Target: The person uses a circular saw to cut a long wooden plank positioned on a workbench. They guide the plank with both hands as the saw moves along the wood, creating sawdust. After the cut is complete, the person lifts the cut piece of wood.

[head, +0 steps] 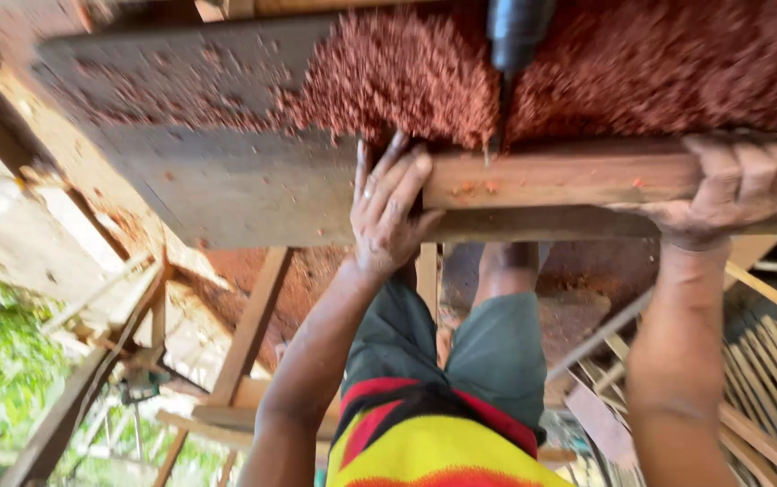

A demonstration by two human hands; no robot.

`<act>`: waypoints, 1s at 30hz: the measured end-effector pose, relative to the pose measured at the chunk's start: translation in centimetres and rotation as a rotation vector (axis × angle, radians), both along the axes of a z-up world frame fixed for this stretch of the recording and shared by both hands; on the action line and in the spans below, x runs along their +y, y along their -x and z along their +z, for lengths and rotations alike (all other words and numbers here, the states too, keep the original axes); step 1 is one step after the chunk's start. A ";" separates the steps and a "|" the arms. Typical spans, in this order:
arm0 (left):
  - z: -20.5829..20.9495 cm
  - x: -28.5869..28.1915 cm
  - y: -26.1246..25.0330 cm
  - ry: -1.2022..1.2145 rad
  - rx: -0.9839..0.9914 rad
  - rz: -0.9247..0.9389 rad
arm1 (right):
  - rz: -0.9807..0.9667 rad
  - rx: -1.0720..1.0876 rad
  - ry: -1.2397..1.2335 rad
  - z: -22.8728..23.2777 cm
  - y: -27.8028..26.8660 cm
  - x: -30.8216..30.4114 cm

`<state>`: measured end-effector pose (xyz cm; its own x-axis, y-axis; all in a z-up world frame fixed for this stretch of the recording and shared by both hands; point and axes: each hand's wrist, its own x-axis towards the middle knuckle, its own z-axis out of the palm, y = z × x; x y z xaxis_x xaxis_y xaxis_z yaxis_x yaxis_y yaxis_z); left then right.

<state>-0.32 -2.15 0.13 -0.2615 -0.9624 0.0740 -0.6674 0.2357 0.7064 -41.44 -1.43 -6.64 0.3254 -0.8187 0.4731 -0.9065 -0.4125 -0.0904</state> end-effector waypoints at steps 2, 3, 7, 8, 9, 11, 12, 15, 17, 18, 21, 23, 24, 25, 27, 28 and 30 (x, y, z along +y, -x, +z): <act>-0.1 -0.9 -0.2 0.026 0.015 -0.044 | 0.063 0.021 0.004 3.7 -1.9 -3.2; 0.0 -0.1 -0.2 0.012 0.020 -0.059 | 0.156 0.033 -0.030 5.4 -2.8 -4.2; -0.1 0.4 -0.1 0.039 0.044 -0.052 | 0.102 0.017 0.006 1.8 -0.7 -1.0; -0.1 0.5 -0.1 0.054 0.052 -0.080 | 0.077 -0.018 -0.015 1.7 -0.7 -0.4; 0.1 0.6 -0.1 0.062 0.064 -0.115 | 0.045 -0.048 -0.042 1.8 -0.6 0.5; 0.0 0.6 -0.2 0.067 0.043 -0.126 | 0.054 -0.078 -0.058 2.0 -0.8 0.6; 0.0 0.5 -0.1 0.078 0.027 -0.142 | 0.059 -0.105 -0.068 2.2 -0.8 0.6; -0.3 1.0 -0.2 0.051 0.019 -0.152 | 0.059 -0.065 -0.050 2.3 -0.8 0.7; -0.4 1.2 -0.3 0.047 0.014 -0.152 | 0.045 -0.053 -0.057 2.4 -1.0 0.7; -0.5 1.3 -0.2 0.046 0.009 -0.153 | 0.031 -0.041 -0.064 2.5 -1.0 0.8; -0.6 1.5 -0.1 0.075 -0.021 -0.174 | 0.035 -0.016 -0.083 3.0 -1.2 0.6; -0.6 1.6 -0.1 0.078 -0.013 -0.184 | 0.030 -0.037 -0.090 2.8 -1.0 0.9; -0.7 1.6 -0.1 0.080 -0.002 -0.193 | 0.026 -0.055 -0.097 2.7 -1.0 1.1; -0.8 1.6 -0.1 0.077 -0.003 -0.194 | 0.026 -0.056 -0.099 2.6 -1.0 1.1; -1.0 1.8 -0.2 0.063 0.002 -0.189 | 0.018 -0.027 -0.087 2.5 -1.0 1.2; -1.0 1.9 -0.1 0.059 0.003 -0.191 | 0.016 -0.027 -0.091 2.6 -1.2 1.3; -1.1 1.8 0.1 0.056 0.003 -0.155 | 0.022 -0.048 -0.077 2.6 -1.6 0.9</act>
<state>-0.41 -0.33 -0.93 -0.4061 -0.9049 0.1276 -0.6177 0.3747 0.6914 -39.86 -0.58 -4.08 0.3221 -0.8464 0.4241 -0.8911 -0.4223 -0.1661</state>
